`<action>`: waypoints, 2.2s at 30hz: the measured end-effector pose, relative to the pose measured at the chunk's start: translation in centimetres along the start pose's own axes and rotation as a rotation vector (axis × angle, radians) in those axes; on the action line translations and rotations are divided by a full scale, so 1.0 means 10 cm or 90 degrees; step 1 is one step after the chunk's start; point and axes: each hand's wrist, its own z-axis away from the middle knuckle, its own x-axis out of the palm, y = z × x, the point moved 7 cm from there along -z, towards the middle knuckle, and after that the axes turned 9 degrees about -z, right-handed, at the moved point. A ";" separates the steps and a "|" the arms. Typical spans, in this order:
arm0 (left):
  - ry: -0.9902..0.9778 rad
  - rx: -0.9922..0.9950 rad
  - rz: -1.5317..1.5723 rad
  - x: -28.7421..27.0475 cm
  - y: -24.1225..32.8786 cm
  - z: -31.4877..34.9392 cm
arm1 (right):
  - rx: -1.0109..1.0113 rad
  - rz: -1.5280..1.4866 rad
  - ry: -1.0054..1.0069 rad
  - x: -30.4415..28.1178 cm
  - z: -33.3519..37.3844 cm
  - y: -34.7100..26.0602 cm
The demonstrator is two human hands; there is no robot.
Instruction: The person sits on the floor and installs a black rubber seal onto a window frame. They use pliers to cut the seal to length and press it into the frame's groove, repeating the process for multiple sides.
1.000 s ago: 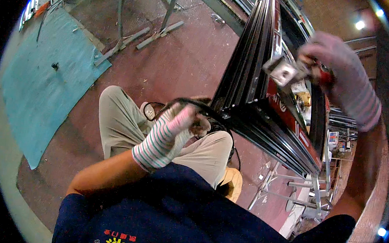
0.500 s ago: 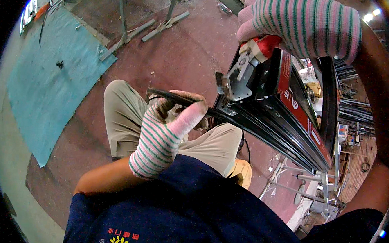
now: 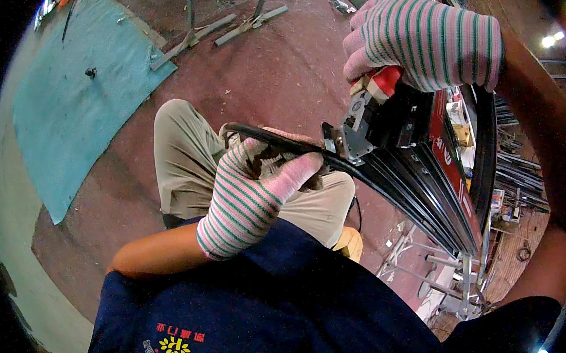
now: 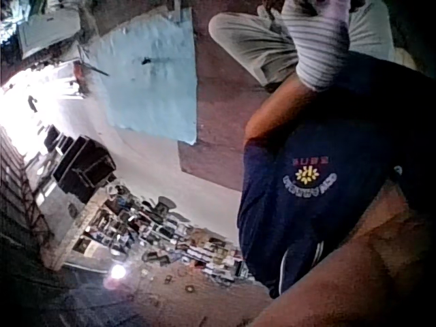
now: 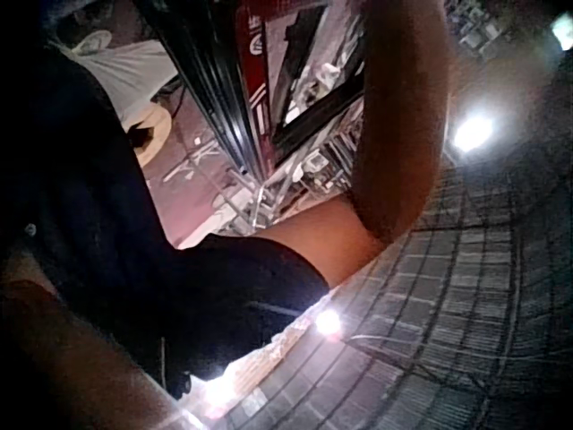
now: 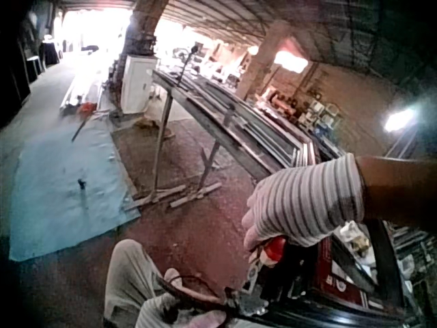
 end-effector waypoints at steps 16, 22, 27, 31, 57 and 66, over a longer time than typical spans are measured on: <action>0.036 0.008 0.077 0.03 -0.08 0.03 | -0.049 0.097 0.198 0.11 -0.05 -0.04; 0.045 -0.015 0.157 0.06 -0.10 0.04 | -0.030 0.096 0.174 0.12 -0.08 -0.05; 0.053 -0.027 0.166 0.07 -0.11 0.03 | -0.026 0.151 0.153 0.10 -0.06 -0.08; 0.032 -0.003 0.127 0.07 -0.13 0.02 | -0.030 0.012 -0.024 -0.03 -0.06 -0.08; 0.039 0.015 0.166 0.10 -0.16 0.02 | 0.080 0.078 -0.038 0.13 -0.09 0.09; 0.028 0.050 0.232 0.12 -0.23 0.00 | 0.038 0.127 0.100 0.00 -0.03 0.02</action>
